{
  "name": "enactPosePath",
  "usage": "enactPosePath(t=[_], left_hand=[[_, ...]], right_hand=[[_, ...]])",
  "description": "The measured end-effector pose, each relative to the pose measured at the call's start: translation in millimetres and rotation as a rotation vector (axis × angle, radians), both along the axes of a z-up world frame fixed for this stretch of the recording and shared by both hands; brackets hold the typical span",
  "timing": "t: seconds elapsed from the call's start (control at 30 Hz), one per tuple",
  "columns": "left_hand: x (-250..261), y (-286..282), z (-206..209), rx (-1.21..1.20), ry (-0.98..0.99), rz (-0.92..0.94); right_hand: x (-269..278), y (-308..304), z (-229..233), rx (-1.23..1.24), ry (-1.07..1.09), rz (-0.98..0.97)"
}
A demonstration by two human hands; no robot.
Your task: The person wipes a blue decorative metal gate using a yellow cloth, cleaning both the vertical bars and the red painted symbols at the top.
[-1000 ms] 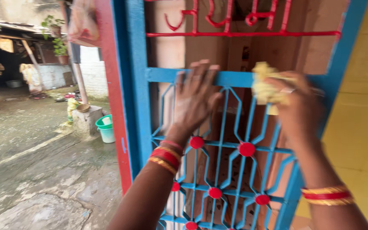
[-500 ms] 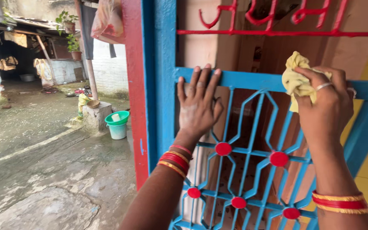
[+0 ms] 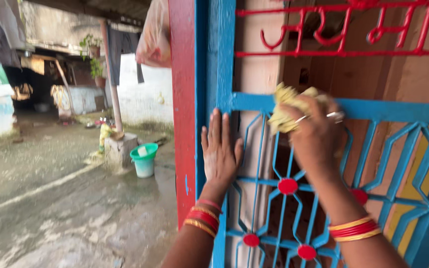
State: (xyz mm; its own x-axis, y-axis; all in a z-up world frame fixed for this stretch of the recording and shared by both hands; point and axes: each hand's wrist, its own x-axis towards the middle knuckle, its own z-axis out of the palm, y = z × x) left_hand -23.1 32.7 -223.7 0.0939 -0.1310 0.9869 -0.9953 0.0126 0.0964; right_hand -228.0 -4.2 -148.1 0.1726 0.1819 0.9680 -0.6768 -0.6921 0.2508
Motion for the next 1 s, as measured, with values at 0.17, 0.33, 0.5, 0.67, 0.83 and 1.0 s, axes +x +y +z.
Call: enactPosePath(t=[0.17, 0.33, 0.5, 0.67, 0.83, 1.0], left_hand=[[12, -13, -10, -0.077, 0.072, -0.164], [11, -9, -12, -0.092, 0.051, -0.167], [6, -3, -41, -0.041, 0.160, -0.181], [-1, 3, -102, -0.038, 0.311, -0.271], [-1, 1, -114, -0.050, 0.359, -0.245], [0, 0, -118, -0.073, 0.348, -0.241]], right_hand=[[46, 14, -5, -0.118, 0.242, 0.043], [54, 23, 9, -0.036, 0.179, 0.058], [65, 21, -39, 0.204, 0.311, -0.108], [67, 37, -102, 0.192, 0.416, -0.029], [51, 20, -43, 0.010, 0.296, -0.037], [51, 33, -63, 0.135, 0.317, 0.059]])
